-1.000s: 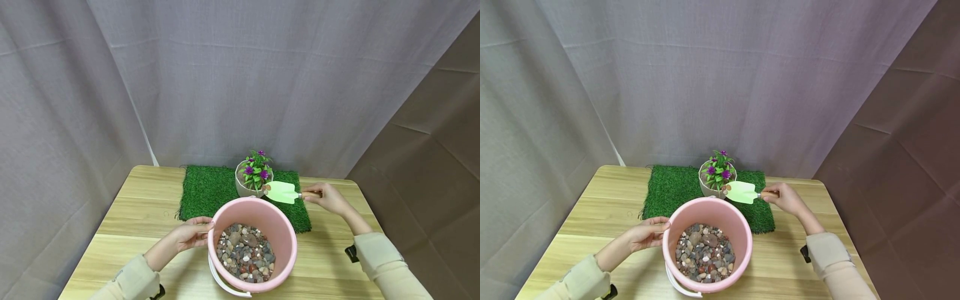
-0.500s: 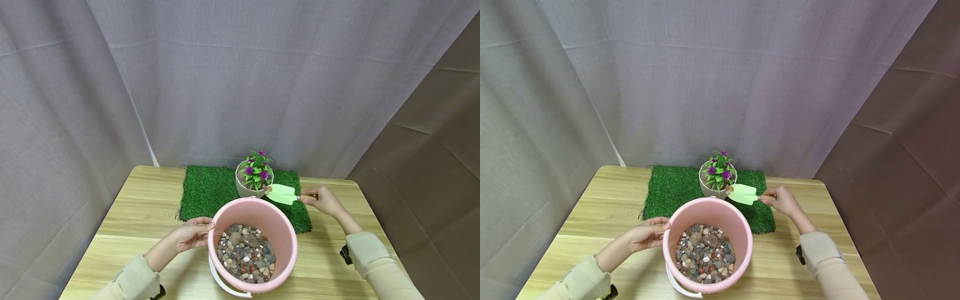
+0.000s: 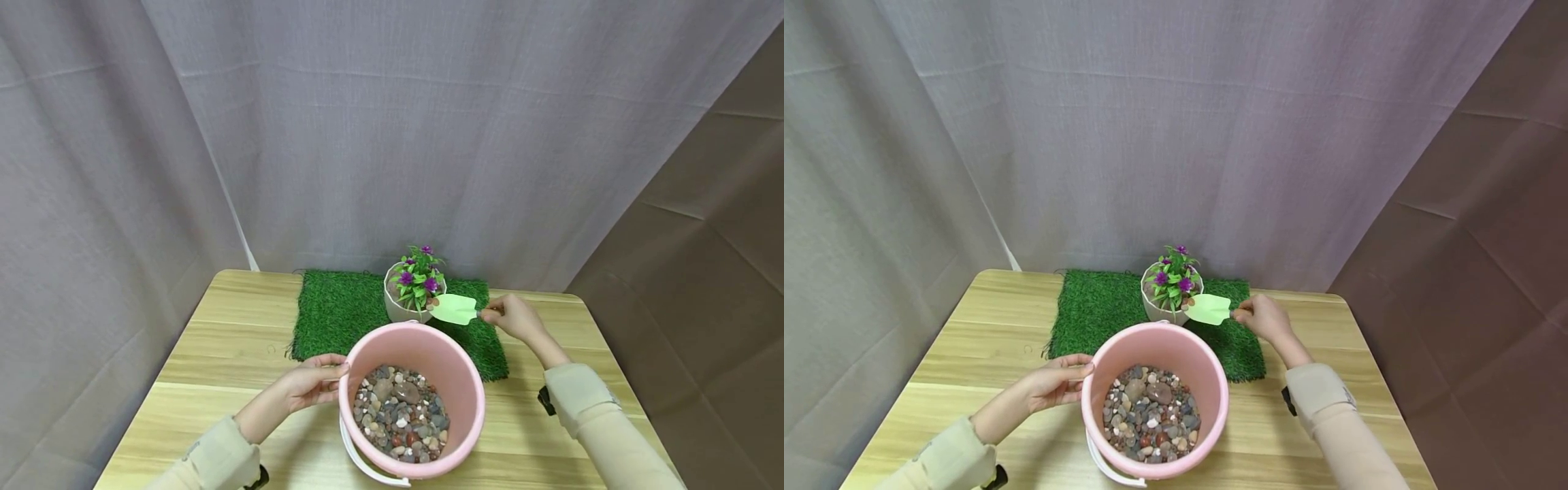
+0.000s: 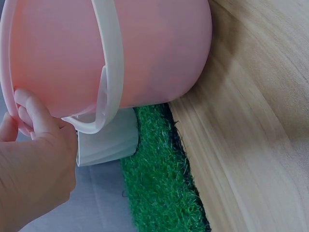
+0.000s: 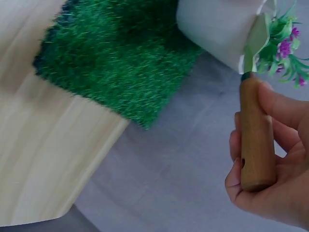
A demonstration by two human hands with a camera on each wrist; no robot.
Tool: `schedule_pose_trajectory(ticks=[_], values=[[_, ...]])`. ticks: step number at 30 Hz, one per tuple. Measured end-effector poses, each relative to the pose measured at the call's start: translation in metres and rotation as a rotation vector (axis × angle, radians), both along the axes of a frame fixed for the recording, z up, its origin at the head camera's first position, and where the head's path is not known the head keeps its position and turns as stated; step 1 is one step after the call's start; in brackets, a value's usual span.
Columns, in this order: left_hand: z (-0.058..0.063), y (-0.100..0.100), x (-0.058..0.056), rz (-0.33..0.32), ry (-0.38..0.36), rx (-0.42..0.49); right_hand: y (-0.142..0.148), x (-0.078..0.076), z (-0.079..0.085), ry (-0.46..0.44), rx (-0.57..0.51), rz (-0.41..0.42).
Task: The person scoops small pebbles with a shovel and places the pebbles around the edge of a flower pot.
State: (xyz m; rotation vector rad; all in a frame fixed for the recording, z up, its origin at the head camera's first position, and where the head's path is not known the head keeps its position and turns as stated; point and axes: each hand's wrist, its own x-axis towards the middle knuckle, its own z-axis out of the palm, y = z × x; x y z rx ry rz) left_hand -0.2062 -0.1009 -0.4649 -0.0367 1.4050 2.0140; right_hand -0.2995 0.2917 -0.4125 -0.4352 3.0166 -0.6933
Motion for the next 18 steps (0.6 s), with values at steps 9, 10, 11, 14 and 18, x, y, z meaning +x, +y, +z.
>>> schedule_pose_trajectory(ticks=[9,10,11,14,18], values=[[0.001,0.0,0.001,0.0,0.001,-0.004,-0.017,-0.004,0.012,0.085,0.157,-0.049],[0.0,0.0,0.001,0.001,0.0,-0.007,-0.019,-0.003,0.013,0.098,0.165,-0.051],[0.0,0.0,0.001,0.002,0.0,-0.007,-0.02,-0.002,0.014,0.113,0.174,-0.053],[0.0,0.001,0.001,0.003,0.0,-0.003,-0.024,0.001,0.015,0.153,0.201,-0.071],[0.001,0.001,0.0,0.0,-0.002,0.005,-0.028,0.006,0.018,0.232,0.238,-0.095]])
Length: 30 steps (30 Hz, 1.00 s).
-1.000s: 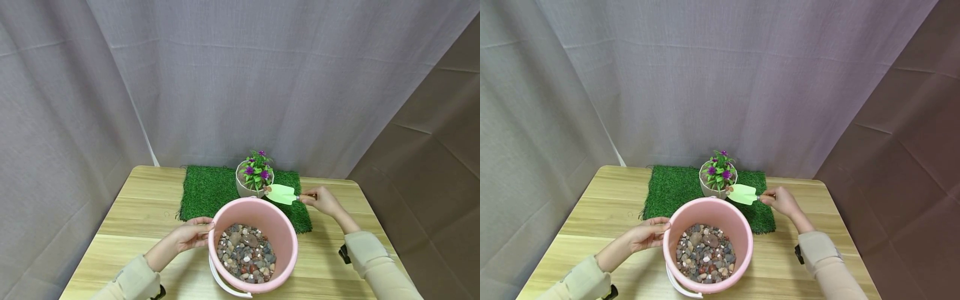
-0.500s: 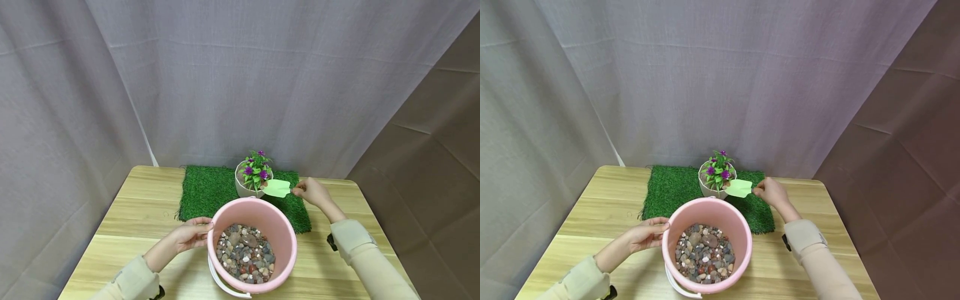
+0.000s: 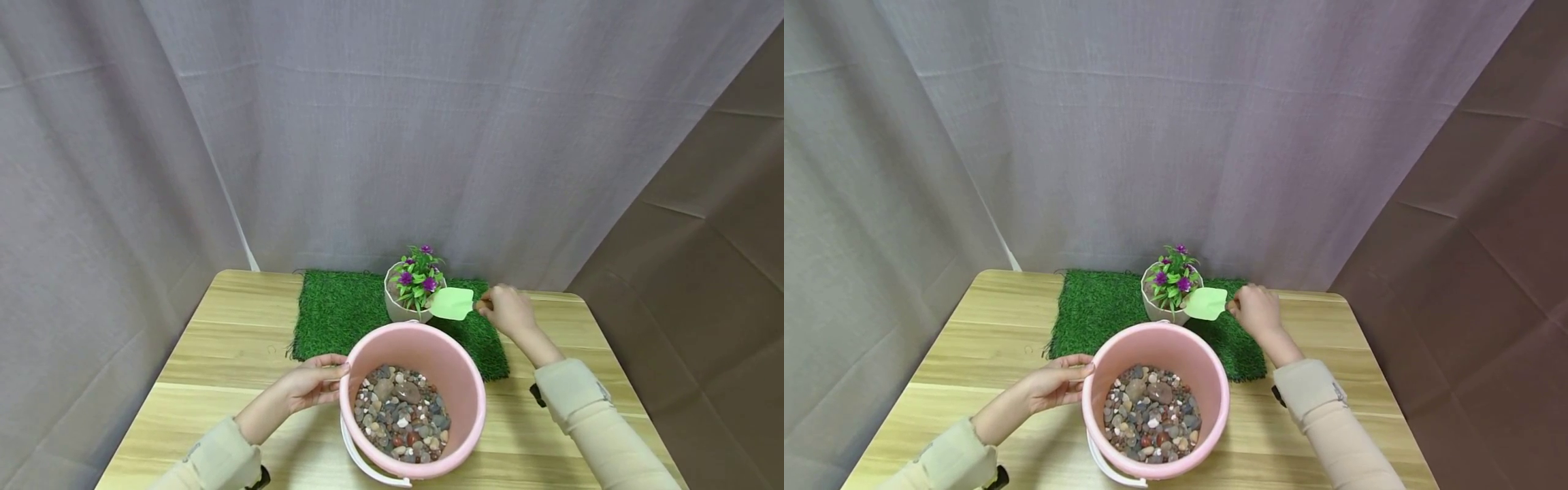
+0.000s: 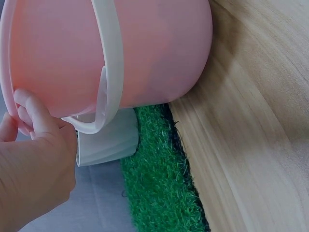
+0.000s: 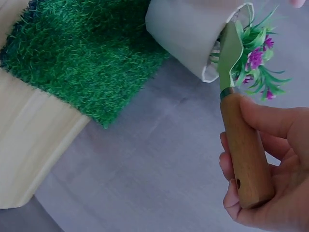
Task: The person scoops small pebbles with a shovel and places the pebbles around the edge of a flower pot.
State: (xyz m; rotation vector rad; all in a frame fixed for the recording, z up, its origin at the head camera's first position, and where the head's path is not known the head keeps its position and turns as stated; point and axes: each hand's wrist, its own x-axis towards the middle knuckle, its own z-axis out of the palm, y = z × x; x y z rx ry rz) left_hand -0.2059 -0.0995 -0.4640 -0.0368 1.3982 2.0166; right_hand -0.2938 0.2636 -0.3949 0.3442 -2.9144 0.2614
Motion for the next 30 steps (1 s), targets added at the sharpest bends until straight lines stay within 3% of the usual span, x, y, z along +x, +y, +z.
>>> schedule_pose_trajectory(ticks=[10,20,30], values=[[0.001,0.001,0.0,0.0,-0.012,0.0,-0.014,0.009,0.001,0.197,0.145,0.012],[0.001,0.001,0.0,-0.006,-0.013,0.009,-0.012,0.019,0.016,0.174,0.104,0.038],[0.0,-0.001,0.0,-0.004,-0.006,0.017,-0.01,0.033,0.038,0.211,0.053,0.074]])
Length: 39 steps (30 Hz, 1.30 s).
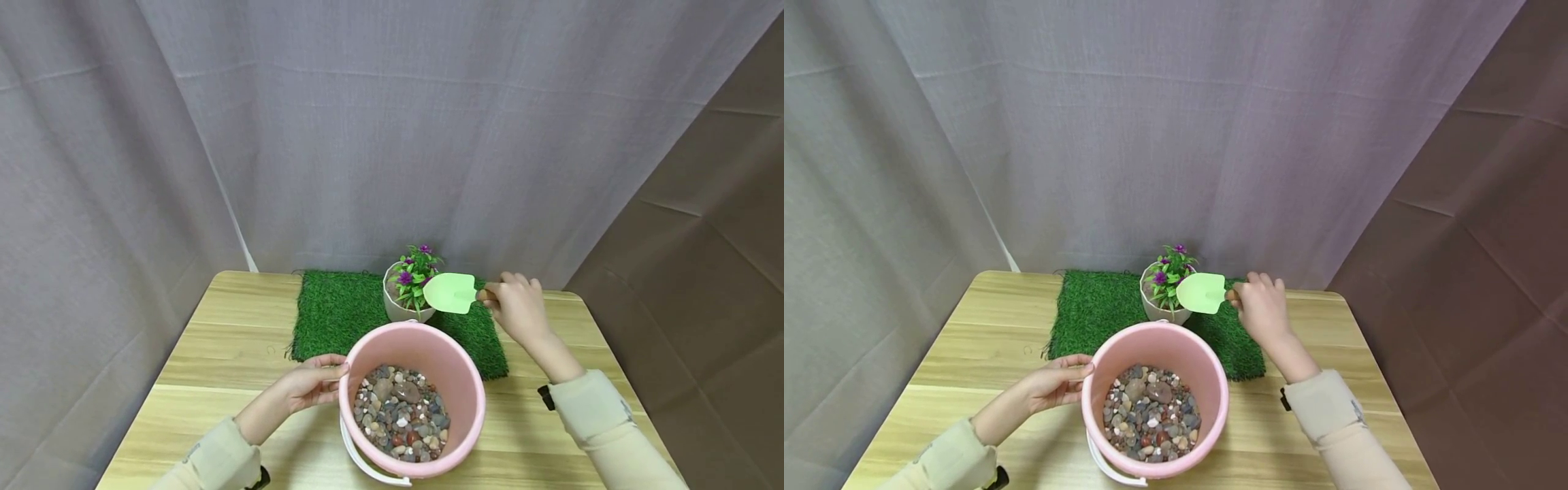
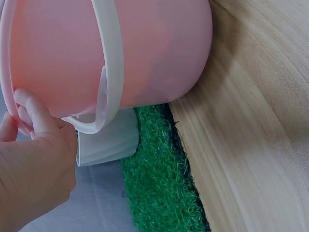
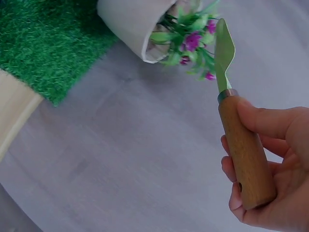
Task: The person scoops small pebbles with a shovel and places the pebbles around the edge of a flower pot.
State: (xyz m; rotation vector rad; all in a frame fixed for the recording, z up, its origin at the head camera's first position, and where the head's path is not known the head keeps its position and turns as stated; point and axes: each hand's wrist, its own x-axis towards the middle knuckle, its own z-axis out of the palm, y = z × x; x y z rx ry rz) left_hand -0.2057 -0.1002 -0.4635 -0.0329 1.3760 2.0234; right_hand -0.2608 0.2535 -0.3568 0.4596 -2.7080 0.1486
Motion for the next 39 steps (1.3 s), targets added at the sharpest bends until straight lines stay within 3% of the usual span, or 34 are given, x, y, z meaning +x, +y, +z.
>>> schedule_pose_trajectory(ticks=[5,10,15,21,33,39], values=[[0.0,0.0,0.0,-0.002,0.001,0.0,-0.001,0.011,0.01,-0.025,-0.043,0.065],[0.0,-0.001,-0.001,-0.002,-0.008,0.004,-0.009,0.021,0.014,-0.104,-0.029,0.195],[-0.001,-0.002,-0.002,0.0,-0.011,0.015,-0.024,0.029,0.008,-0.145,0.027,0.339],[0.0,-0.001,-0.002,0.0,-0.015,0.008,-0.039,0.038,-0.008,-0.176,0.087,0.431],[0.001,-0.002,-0.001,0.003,-0.012,0.007,-0.063,0.056,-0.052,-0.138,0.222,0.482],[0.001,0.0,0.0,-0.005,-0.019,0.02,-0.074,0.067,-0.077,-0.071,0.275,0.427]])
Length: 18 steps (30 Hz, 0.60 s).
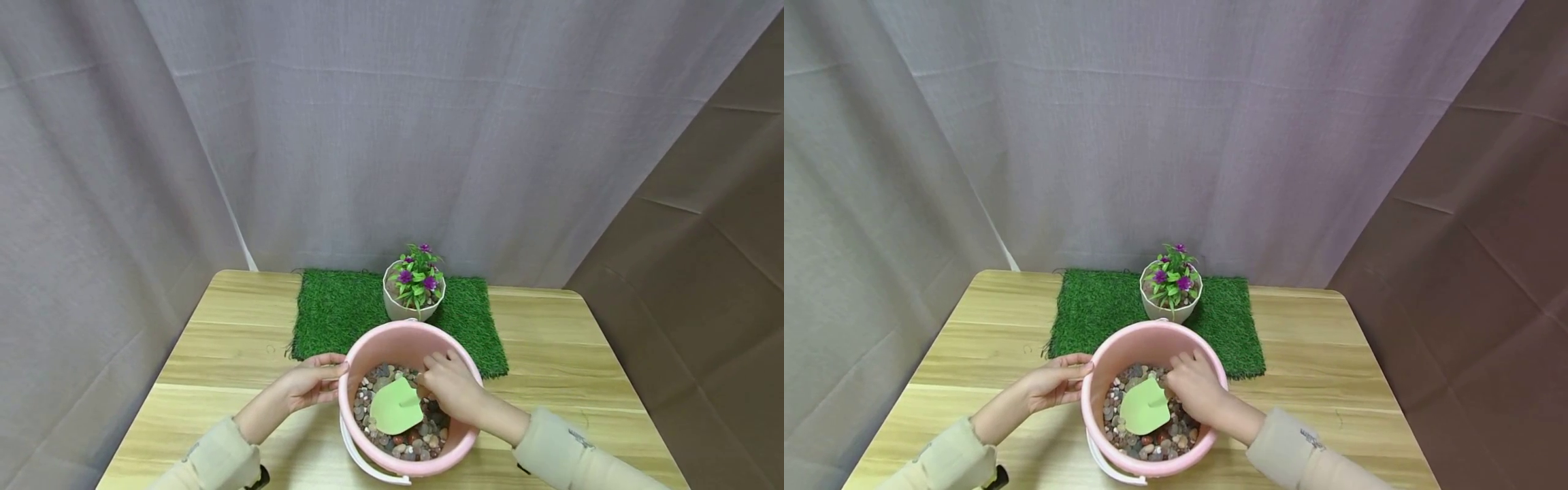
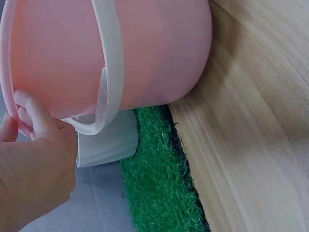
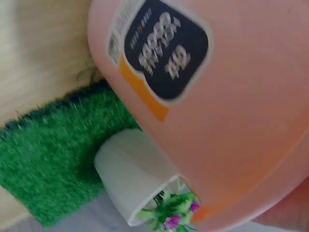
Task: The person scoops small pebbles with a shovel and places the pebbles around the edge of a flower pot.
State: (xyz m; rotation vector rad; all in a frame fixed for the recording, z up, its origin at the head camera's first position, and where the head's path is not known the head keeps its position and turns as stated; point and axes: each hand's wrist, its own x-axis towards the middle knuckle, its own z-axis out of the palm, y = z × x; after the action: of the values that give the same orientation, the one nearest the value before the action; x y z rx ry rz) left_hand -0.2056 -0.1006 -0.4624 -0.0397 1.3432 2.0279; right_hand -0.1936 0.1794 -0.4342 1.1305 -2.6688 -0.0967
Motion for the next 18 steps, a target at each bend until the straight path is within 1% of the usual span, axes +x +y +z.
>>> schedule_pose_trajectory(ticks=[2,5,10,12,14,18], values=[[-0.0006,0.0003,0.0003,0.0,-0.001,-0.001,0.0002,0.0023,-0.0034,-0.006,-0.039,-0.024],[-0.0012,-0.0006,-0.0001,-0.001,0.0,-0.006,-0.0008,0.0041,-0.0055,-0.009,-0.073,-0.039],[-0.0005,-0.0016,-0.0011,-0.004,0.012,0.0,-0.0053,0.0046,-0.0043,0.086,-0.019,-0.021],[-0.0001,-0.001,-0.0007,-0.003,0.01,0.007,-0.0067,0.0043,-0.0055,0.098,-0.001,-0.001],[-0.0003,0.0005,0.0005,-0.006,0.003,0.015,-0.0066,0.0041,-0.0078,0.066,0.0,0.005],[0.001,0.0015,0.0008,-0.01,-0.002,0.009,-0.0048,-0.0004,-0.0111,-0.046,-0.038,-0.001]])
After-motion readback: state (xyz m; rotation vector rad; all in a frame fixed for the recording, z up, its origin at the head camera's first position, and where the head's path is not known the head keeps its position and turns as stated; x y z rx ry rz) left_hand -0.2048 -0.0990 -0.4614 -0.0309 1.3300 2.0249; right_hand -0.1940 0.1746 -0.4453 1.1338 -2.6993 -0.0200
